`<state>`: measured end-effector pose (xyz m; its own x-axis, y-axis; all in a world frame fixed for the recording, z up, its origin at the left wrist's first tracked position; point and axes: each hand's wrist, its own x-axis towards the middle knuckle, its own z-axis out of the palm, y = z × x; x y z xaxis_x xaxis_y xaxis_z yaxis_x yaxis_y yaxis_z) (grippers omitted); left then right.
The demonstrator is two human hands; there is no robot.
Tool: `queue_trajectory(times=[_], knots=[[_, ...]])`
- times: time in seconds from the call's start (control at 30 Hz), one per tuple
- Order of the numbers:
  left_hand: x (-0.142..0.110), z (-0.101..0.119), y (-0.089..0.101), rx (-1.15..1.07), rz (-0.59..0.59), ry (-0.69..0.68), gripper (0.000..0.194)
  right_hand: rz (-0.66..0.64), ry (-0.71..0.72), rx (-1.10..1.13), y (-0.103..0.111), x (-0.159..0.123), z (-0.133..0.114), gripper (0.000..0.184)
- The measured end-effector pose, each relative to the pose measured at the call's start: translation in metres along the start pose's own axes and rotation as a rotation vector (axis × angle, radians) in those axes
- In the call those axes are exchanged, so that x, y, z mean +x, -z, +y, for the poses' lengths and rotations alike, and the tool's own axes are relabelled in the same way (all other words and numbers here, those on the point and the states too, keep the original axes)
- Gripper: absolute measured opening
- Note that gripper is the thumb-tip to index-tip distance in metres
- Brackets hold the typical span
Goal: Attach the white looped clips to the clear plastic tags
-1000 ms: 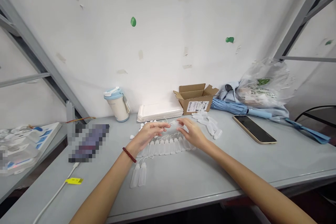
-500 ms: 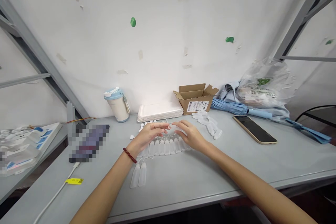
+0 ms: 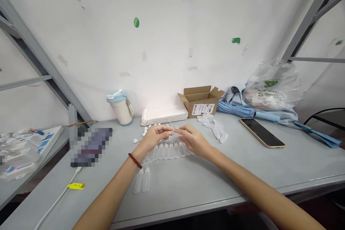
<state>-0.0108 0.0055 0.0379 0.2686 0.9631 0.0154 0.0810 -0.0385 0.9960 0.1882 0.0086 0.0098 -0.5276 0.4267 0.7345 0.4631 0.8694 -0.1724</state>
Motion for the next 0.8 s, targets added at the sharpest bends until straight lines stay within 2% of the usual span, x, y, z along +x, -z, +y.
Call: queue_trajectory(times=[0.33,0.8], knots=[[-0.0027,0.0045,-0.0043,-0.007,0.053,-0.044,0.019,-0.022,-0.01,0.034,0.0031,0.0018,-0.0037,0.03],[-0.0026,0.0017,-0.0055,-0.095,0.015,-0.043,0.024,-0.03,-0.073,0.059,0.0002,-0.0002,0.0033,0.03]])
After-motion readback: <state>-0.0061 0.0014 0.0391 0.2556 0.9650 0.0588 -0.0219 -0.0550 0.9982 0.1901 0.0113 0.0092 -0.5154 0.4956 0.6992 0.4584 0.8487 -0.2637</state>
